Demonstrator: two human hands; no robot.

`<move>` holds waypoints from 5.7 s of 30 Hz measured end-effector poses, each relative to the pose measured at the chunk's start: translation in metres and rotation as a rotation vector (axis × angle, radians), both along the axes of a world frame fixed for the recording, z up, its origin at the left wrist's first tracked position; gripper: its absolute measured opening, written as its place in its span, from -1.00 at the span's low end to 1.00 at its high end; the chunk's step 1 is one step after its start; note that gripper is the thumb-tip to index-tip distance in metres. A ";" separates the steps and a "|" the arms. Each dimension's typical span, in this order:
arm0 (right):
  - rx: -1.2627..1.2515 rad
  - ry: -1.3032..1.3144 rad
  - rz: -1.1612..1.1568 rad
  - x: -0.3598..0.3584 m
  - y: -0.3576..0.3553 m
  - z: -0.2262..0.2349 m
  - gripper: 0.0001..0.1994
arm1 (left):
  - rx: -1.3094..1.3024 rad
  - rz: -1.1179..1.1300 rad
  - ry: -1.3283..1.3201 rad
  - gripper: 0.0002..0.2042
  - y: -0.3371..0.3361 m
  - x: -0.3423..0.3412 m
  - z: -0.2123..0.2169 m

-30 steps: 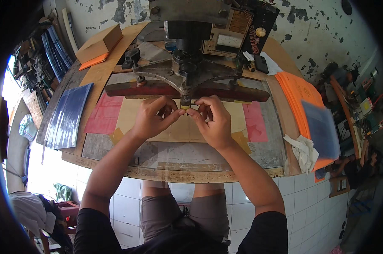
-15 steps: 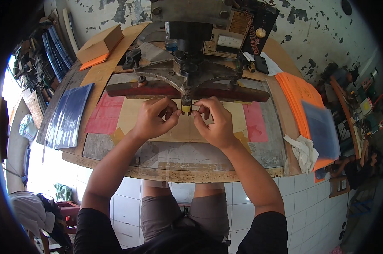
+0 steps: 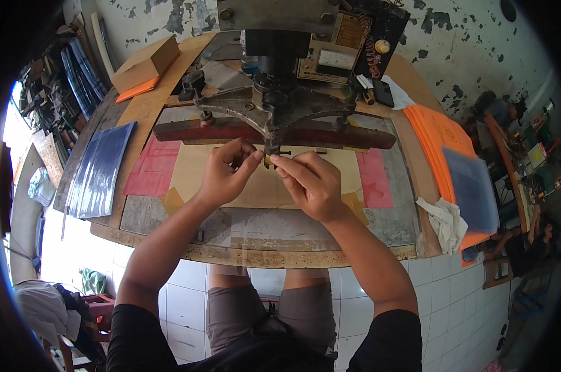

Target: The person wipes a printing machine with a cloth, adjusts components of the machine, and handles a clear plastic sheet.

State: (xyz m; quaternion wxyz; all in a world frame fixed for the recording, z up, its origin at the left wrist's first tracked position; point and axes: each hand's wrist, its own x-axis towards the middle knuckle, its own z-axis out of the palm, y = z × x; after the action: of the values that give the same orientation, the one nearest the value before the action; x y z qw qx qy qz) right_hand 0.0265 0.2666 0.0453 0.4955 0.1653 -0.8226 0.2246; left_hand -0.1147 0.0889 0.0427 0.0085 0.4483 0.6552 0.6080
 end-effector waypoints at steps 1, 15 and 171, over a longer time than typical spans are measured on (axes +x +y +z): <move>-0.001 0.000 0.000 0.000 0.001 0.001 -0.70 | -0.001 0.000 0.000 -0.73 0.000 0.000 0.000; 0.040 0.023 -0.058 0.004 0.004 0.003 -0.68 | -0.049 0.014 -0.018 -0.66 0.002 0.008 0.007; -0.245 -0.066 -0.103 -0.010 -0.010 -0.009 -0.84 | -0.075 0.233 0.398 -0.83 0.006 0.028 0.004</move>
State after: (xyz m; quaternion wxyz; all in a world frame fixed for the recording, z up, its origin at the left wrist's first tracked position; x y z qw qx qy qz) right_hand 0.0167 0.2565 0.0362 0.4955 0.0536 -0.8123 0.3028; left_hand -0.0864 0.0946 0.0467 -0.1744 0.4798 0.7136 0.4798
